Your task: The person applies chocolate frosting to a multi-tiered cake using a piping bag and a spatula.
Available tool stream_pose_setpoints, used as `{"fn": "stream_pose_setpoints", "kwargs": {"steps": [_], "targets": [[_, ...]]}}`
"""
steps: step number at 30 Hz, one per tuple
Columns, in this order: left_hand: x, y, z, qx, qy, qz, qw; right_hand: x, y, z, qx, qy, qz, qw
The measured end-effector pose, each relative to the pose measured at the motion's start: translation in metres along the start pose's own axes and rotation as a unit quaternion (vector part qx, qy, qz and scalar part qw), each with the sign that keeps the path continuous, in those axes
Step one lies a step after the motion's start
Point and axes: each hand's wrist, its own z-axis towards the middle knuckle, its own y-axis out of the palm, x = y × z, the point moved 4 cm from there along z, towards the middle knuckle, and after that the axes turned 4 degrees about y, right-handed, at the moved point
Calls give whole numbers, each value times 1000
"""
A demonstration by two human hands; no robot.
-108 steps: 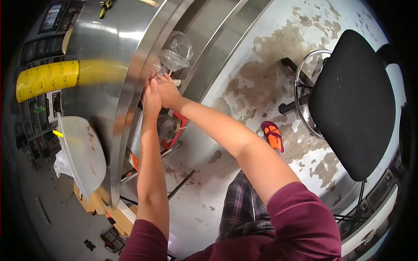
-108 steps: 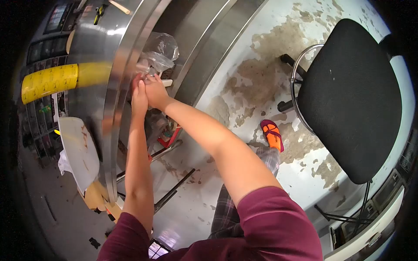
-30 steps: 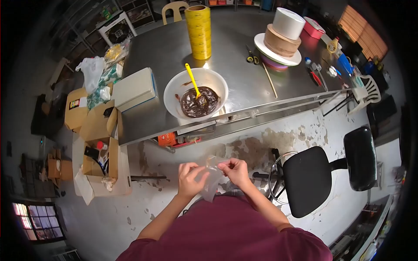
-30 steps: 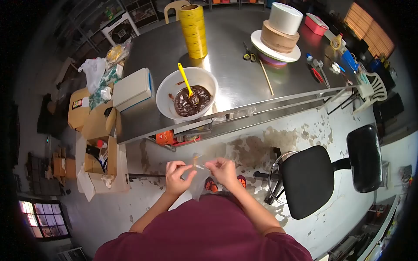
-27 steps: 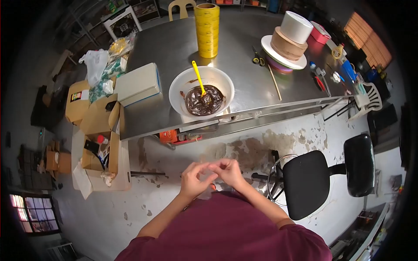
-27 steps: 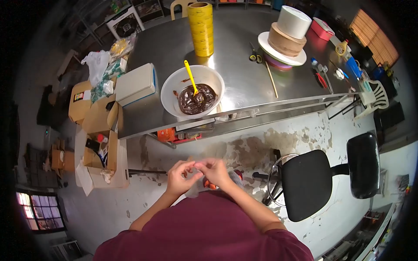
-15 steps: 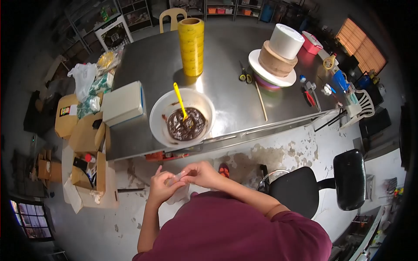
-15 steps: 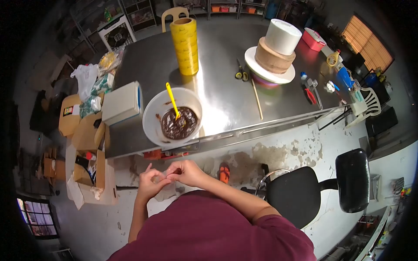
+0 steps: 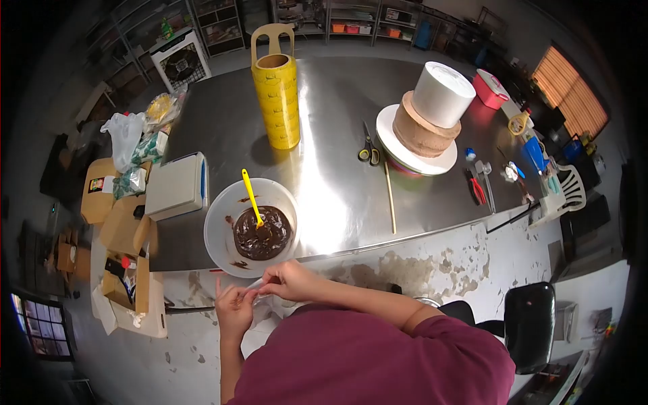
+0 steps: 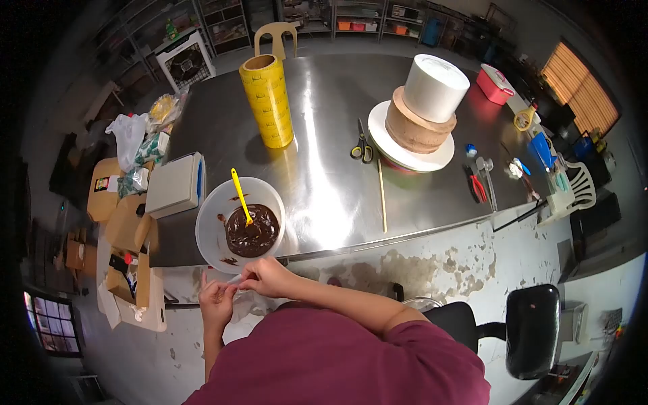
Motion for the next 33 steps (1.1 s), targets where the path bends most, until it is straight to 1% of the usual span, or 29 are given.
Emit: {"fn": "stream_pose_setpoints", "kwargs": {"steps": [3, 4, 7, 8, 10, 14, 16, 17, 20, 22, 23, 25, 26, 28, 29, 30, 31, 33], "targets": [[4, 1, 0, 2, -18, 11, 1000, 1, -3, 5, -33, -4, 14, 999], [5, 1, -1, 1, -23, 13, 1000, -3, -5, 6, -66, 11, 25, 997], [6, -3, -6, 38, -52, 22, 998, 5, 4, 12, -83, -31, 23, 996], [8, -4, -8, 55, -56, 29, 996, 7, 6, 13, -90, -29, 28, 995], [12, -8, -12, 89, -63, 45, 993, 2, 8, 15, -83, -24, 83, 993], [18, -14, -20, 96, -81, 64, 990, 3, 22, 23, -82, -34, 158, 983], [14, -18, -26, 88, -74, 81, 990, -4, 24, 23, -92, -16, 121, 988], [9, -19, -28, 84, -83, 63, 991, -7, 25, 23, -96, -7, 103, 990], [-4, -26, -34, 71, -102, 25, 992, -12, 32, 27, -80, -2, 84, 993], [-10, -32, -33, 61, -100, 19, 993, -10, 42, 30, -76, -12, 84, 994], [-15, -36, -32, 62, -84, 19, 994, -10, 46, 33, -72, -18, 82, 994], [-30, -45, -32, 61, -51, 20, 997, -25, 43, 36, -93, 33, 121, 988], [-36, -50, -30, 67, -50, 6, 996, -30, 44, 37, -102, 58, 140, 983], [-47, -59, -25, 78, -50, -21, 996, -26, 56, 45, -77, 22, 135, 988], [-55, -64, -23, 61, -54, -29, 996, -25, 61, 48, -65, 5, 131, 989], [-63, -69, -21, 45, -58, -38, 997, -27, 65, 50, -51, 16, 107, 993], [-69, -73, -19, 29, -63, -46, 997, -27, 71, 54, -28, -7, 93, 995], [-69, -81, -12, 52, -50, -54, 996, -24, 84, 59, 17, -53, 65, 996]]}}
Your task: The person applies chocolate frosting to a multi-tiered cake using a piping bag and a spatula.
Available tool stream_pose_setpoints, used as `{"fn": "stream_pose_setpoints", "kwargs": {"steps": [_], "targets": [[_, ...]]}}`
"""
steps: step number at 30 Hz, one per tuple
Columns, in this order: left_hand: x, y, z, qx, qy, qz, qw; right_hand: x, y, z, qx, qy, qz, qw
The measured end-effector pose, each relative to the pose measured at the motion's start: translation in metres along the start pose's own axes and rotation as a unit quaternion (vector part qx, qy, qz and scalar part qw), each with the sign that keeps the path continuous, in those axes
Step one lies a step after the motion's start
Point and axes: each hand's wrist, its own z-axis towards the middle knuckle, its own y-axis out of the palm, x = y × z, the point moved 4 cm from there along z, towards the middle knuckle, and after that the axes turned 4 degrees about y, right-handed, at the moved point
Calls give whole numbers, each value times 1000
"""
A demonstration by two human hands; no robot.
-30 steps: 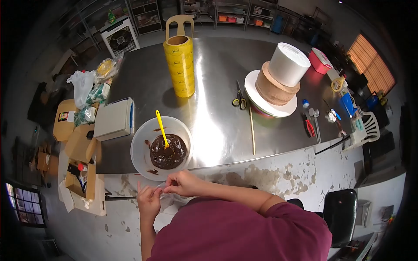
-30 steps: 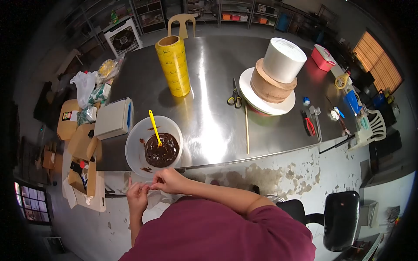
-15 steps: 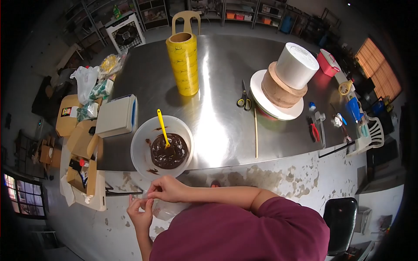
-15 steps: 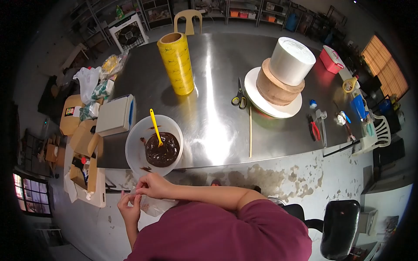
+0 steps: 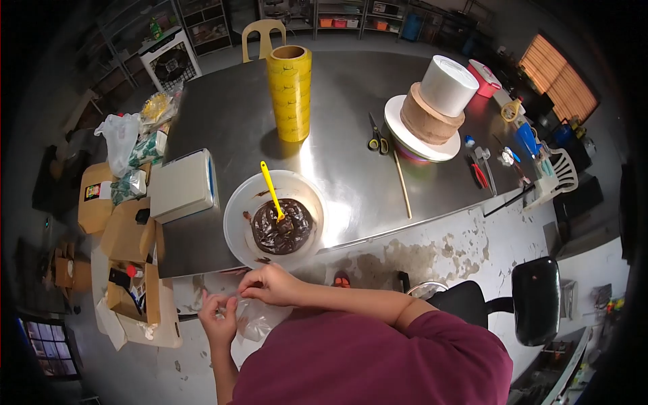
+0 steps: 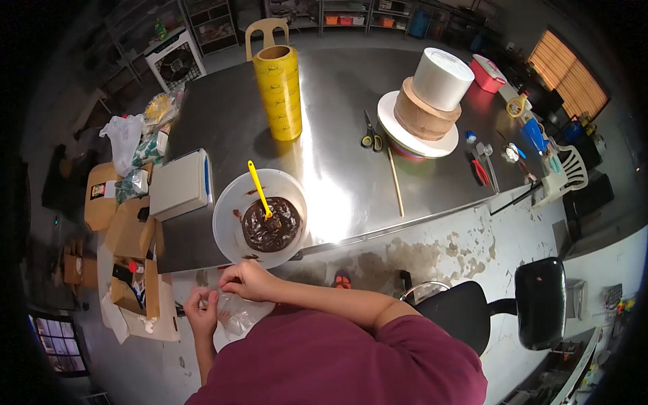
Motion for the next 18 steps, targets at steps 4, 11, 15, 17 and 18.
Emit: {"fn": "stream_pose_setpoints", "kwargs": {"steps": [4, 11, 15, 17, 18], "targets": [[-11, -12, 10, -47, 31, -39, 998, -6, 21, 6, 26, 10, -41, 999], [-26, -32, 27, -27, 36, -95, 994, -14, 36, 18, 77, 31, -67, 994], [-28, -49, 23, 145, 82, -5, 986, -11, 46, 28, 112, 38, 17, 993], [-44, -55, 12, 132, 69, 16, 989, 6, 51, 36, 91, 99, 152, 979], [-49, -51, 10, 91, 15, -52, 994, 13, 54, 39, 79, 132, 218, 964]]}}
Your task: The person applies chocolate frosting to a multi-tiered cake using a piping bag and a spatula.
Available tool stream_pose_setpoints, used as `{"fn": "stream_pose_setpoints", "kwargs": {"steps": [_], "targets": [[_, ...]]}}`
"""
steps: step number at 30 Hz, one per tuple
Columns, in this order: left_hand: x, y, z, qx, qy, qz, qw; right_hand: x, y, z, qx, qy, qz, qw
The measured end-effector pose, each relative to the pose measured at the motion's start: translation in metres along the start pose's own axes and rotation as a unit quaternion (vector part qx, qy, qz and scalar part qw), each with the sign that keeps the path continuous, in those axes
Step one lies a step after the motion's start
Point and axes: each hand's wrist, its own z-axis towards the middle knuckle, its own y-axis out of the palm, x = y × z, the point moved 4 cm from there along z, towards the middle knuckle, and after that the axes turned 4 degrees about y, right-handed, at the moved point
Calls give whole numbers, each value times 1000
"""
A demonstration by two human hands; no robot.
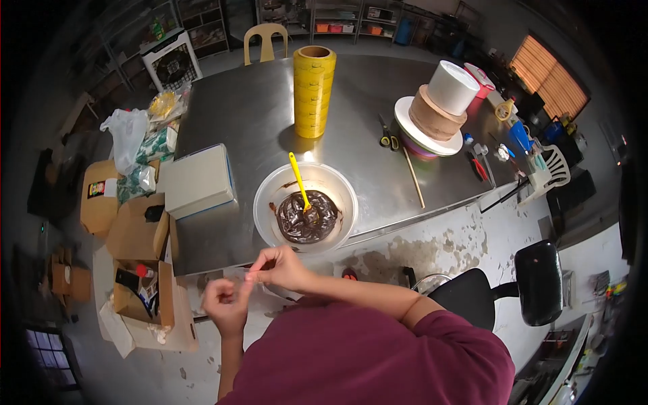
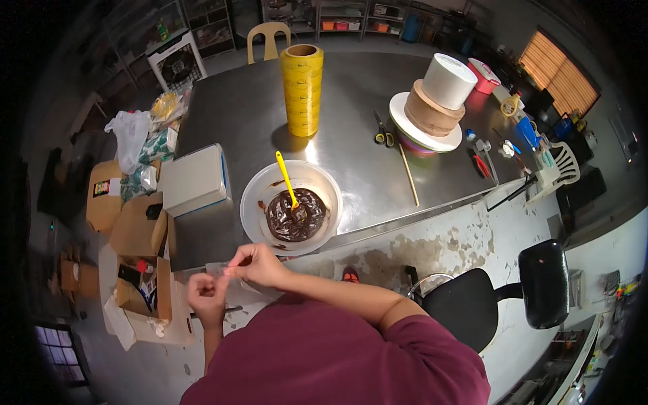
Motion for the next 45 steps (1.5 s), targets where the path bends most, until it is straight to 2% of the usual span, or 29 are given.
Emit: {"fn": "stream_pose_setpoints", "kwargs": {"steps": [2, 4, 7, 9, 11, 12, 14, 15, 19, 22, 23, 25, 26, 27, 28, 30, 31, 34, 35, 38, 39, 40, 42, 43, 45], "targets": [[-2, 15, -7, -70, -123, -127, 982, 5, 8, 4, -21, 48, 62, 997], [8, 17, -7, -65, -108, -146, 981, 11, 18, 9, -48, 71, 91, 992], [10, 11, -10, -78, -41, -140, 986, 18, 21, 10, -80, 177, 155, 968], [-4, 6, -13, -67, -65, -168, 981, 19, 20, 11, -101, 237, 154, 954], [-11, 2, -17, -58, -95, -161, 981, 23, 15, 14, -100, 240, 113, 959], [-16, -2, -17, -21, -134, -197, 971, 24, 11, 15, -99, 240, 92, 961], [-25, -8, -19, 50, -211, -266, 939, 15, 2, 19, -57, 122, -84, 987], [-21, -5, -20, 52, -231, -275, 932, 8, -2, 20, -33, 60, -171, 983], [-15, 17, -30, 7, -246, -402, 882, -8, -5, 13, 12, -52, -223, 973], [1, 28, -28, 38, -154, -301, 940, 2, 0, 18, 26, -109, -142, 983], [3, 29, -28, -6, -134, -250, 959, 7, -1, 17, -5, -94, -171, 981], [6, 29, -25, -4, -104, -174, 979, 13, 1, 16, -76, -63, -223, 970], [6, 28, -26, -3, -93, -131, 987, 25, -1, 18, -56, -89, -154, 982], [-1, 26, -30, 34, -118, -148, 981, 22, 0, 14, -57, -71, -154, 984], [-10, 19, -33, 45, -109, -65, 991, 14, -5, 12, -57, -54, -156, 985], [-26, -2, -34, 58, -88, 99, 989, 3, -13, 8, 4, -142, -280, 949], [-29, -15, -31, 107, -109, 130, 980, -1, -17, 7, 13, -205, -294, 933], [-8, -15, -23, 110, -42, 149, 982, -4, -12, -2, 13, -205, -350, 914], [-10, -12, -27, 70, -48, 203, 975, -4, -12, -3, 20, -215, -387, 896], [-4, 7, -33, 29, -28, 93, 995, -21, -12, 6, 112, -320, -315, 886], [-4, 15, -38, 45, -72, -19, 996, -12, -10, 9, 76, -246, -269, 928], [-6, 20, -43, 45, -126, -90, 987, -7, -9, 8, 70, -196, -264, 942], [-10, 27, -49, 48, -225, -231, 945, -3, -7, 5, 56, -97, -252, 961], [-15, 30, -49, 77, -291, -346, 889, -3, -8, 5, 45, -124, -296, 946], [-18, 22, -43, 37, -279, -489, 826, -1, -10, 6, 26, -177, -380, 907]]}}
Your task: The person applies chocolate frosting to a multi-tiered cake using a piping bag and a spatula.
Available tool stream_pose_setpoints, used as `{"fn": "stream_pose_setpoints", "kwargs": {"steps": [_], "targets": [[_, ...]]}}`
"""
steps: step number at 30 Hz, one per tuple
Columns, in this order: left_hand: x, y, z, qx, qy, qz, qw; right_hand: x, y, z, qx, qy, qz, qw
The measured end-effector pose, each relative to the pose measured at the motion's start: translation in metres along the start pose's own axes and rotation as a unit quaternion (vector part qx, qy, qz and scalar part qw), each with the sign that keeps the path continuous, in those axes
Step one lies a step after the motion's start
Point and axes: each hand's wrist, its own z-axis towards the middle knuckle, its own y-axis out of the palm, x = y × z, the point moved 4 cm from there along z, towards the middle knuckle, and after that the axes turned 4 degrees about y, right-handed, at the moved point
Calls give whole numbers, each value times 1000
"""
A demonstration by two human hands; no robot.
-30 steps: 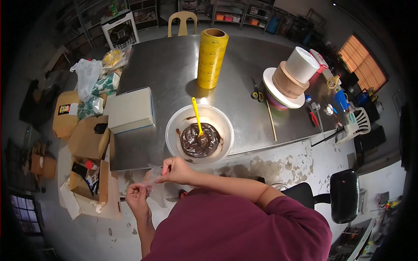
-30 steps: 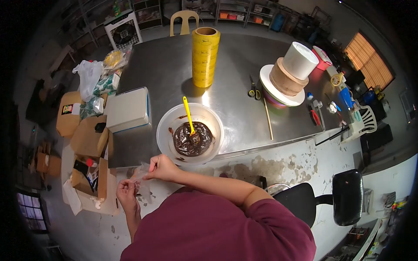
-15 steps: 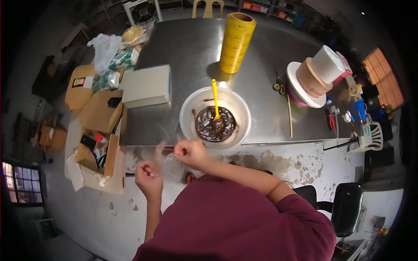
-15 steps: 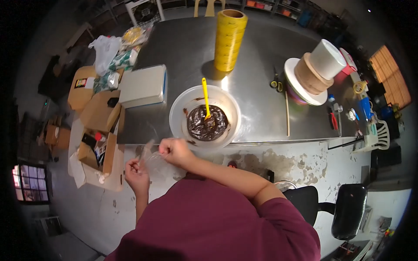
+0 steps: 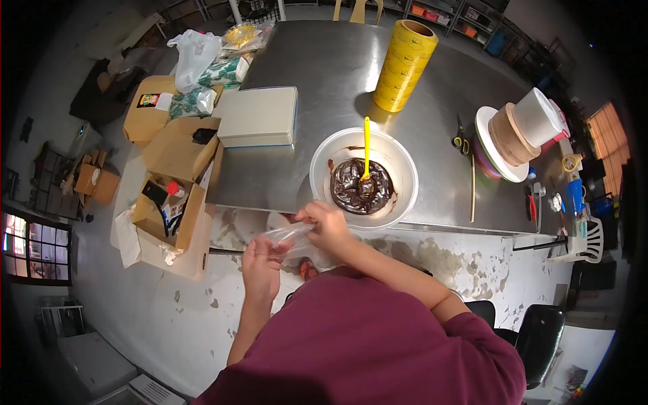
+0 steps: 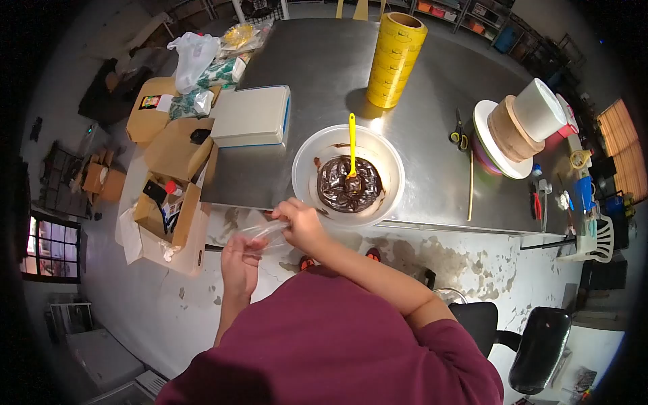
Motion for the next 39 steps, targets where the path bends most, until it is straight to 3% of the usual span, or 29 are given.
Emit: {"fn": "stream_pose_setpoints", "kwargs": {"steps": [1, 4, 5, 7, 8, 11, 14, 16, 17, 18, 21, 24, 27, 30, 33, 36, 39], "targets": [[5, -3, 1, -41, -18, -70, 997, -2, 2, 0, -15, -10, 0, 1000], [-3, -20, 6, 24, -80, -132, 988, -14, 0, -2, -84, -17, 10, 996], [-3, -22, 8, 49, -97, -139, 984, -7, 3, -3, -136, 75, 158, 975], [8, -10, 11, 37, -138, -114, 983, 2, 9, -11, -230, 248, 432, 836], [11, -6, 12, 33, -157, -103, 982, -1, 4, -13, -262, 234, 447, 822], [6, -4, 11, -42, -238, -164, 956, -3, 10, -19, -264, 315, 571, 711], [12, 12, 7, -105, -174, -169, 964, -7, 4, -10, -163, 345, 516, 767], [10, 4, 5, -177, -109, 112, 972, 0, -3, -5, -151, 341, 451, 811], [8, 2, 4, -207, -75, 250, 943, -1, -4, -3, -141, 323, 453, 819], [18, 26, 5, -228, 23, 414, 881, -4, -6, -1, -131, 305, 454, 827], [6, 31, 8, -233, -34, 502, 832, -2, -2, 2, -119, 273, 425, 855], [9, 49, 11, -183, 243, 421, 854, -2, -4, 4, -132, 259, 386, 876], [19, 57, 18, -159, 338, 396, 839, -1, -13, 7, -131, 250, 341, 897], [20, 47, 15, -315, 140, 436, 831, -1, -24, 13, -111, 237, 297, 918], [0, 20, 13, -287, -114, 307, 900, -3, -31, 15, -101, 235, 294, 921], [6, 37, 19, -320, 59, 344, 881, -6, -30, 15, -129, 234, 293, 918], [-7, 44, 16, -376, -11, 295, 878, -5, -27, 14, -125, 200, 267, 934]]}}
